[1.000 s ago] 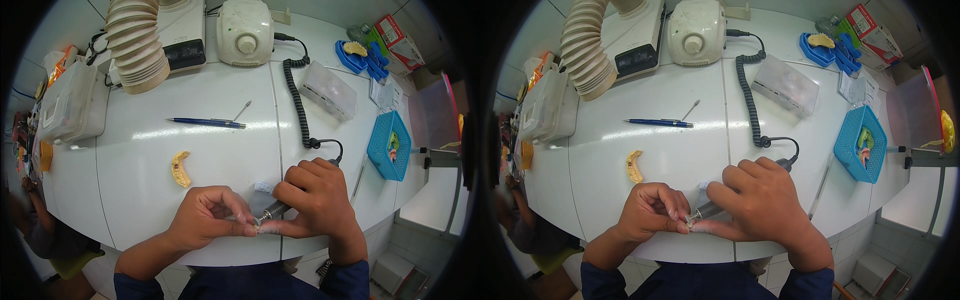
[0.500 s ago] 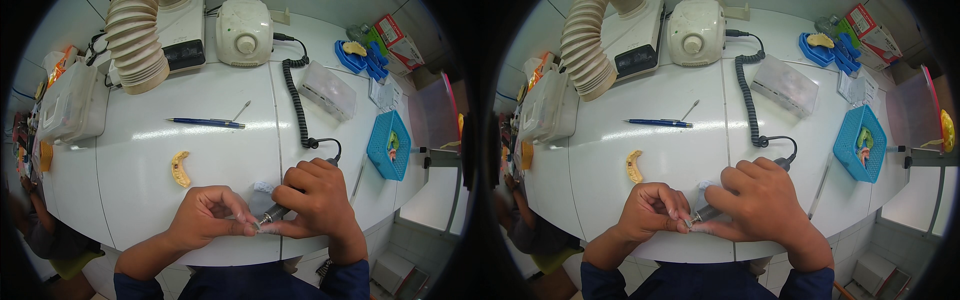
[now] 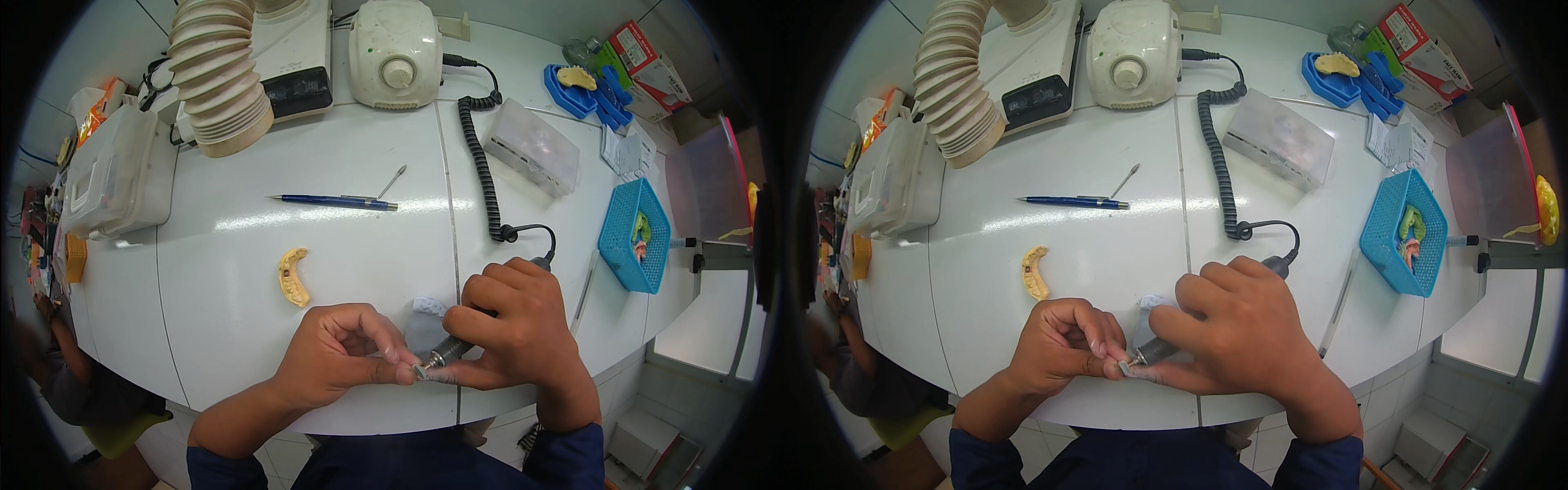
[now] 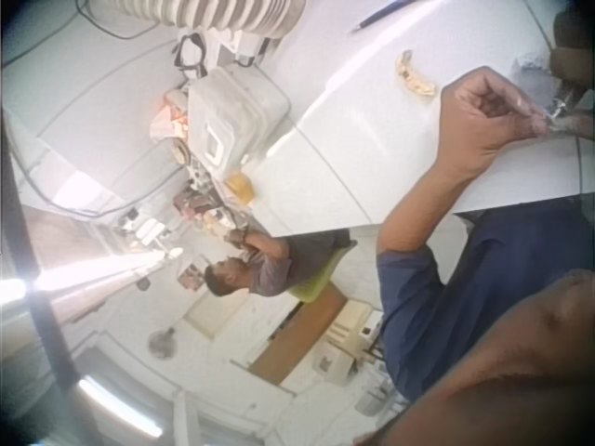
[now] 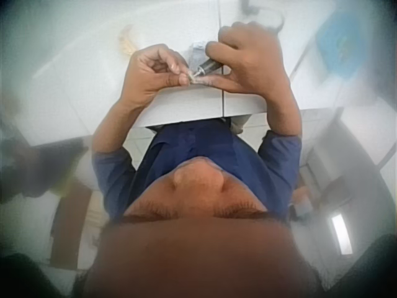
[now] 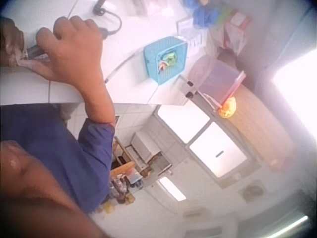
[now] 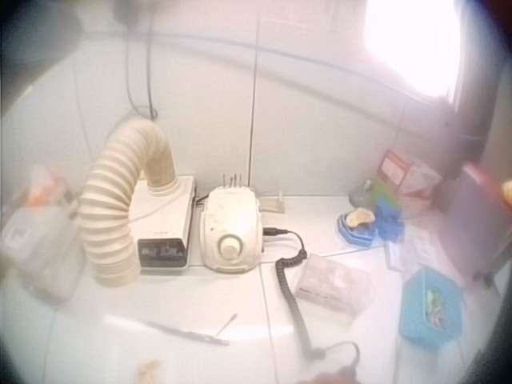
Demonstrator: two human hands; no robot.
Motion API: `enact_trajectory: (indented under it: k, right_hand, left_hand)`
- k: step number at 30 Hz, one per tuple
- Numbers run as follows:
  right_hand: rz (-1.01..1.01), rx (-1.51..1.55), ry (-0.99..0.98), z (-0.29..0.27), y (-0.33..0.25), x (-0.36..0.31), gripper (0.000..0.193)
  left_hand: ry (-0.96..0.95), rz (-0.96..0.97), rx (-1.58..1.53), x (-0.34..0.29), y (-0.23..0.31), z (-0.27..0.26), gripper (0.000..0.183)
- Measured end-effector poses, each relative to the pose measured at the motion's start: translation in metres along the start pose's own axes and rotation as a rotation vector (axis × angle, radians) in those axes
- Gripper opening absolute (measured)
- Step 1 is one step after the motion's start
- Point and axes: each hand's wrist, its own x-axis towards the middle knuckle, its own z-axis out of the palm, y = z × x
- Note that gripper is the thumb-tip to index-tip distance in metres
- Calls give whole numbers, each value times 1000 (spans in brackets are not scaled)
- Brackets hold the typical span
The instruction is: The person handles a dental prosthesis, separating the upper and lower halves. They then use a rotary tool to grind and shape a small component of the prosthesis before reassembling the parts.
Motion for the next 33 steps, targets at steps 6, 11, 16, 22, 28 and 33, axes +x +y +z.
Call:
enact_trajectory:
  k: [6,11,16,22,28,33]
  right_hand:
    - [55,-3,9,1,-2,2,49]
    - [49,-9,0,1,-2,1,48]
    - [12,-9,11,0,-1,0,46]
    - [55,-9,24,1,-3,1,44]
    - [33,-19,20,0,-2,0,45]
    - [26,-13,39,2,-2,0,45]
  left_hand:
    - [4,-7,19,-1,-1,-3,29]
    - [5,-6,5,-1,-3,-3,28]
    - [7,-4,4,0,-4,-3,28]
    - [5,-18,5,0,-4,-4,28]
    - [27,-58,-15,0,-2,-2,28]
    - [21,-54,-29,0,-4,-3,28]
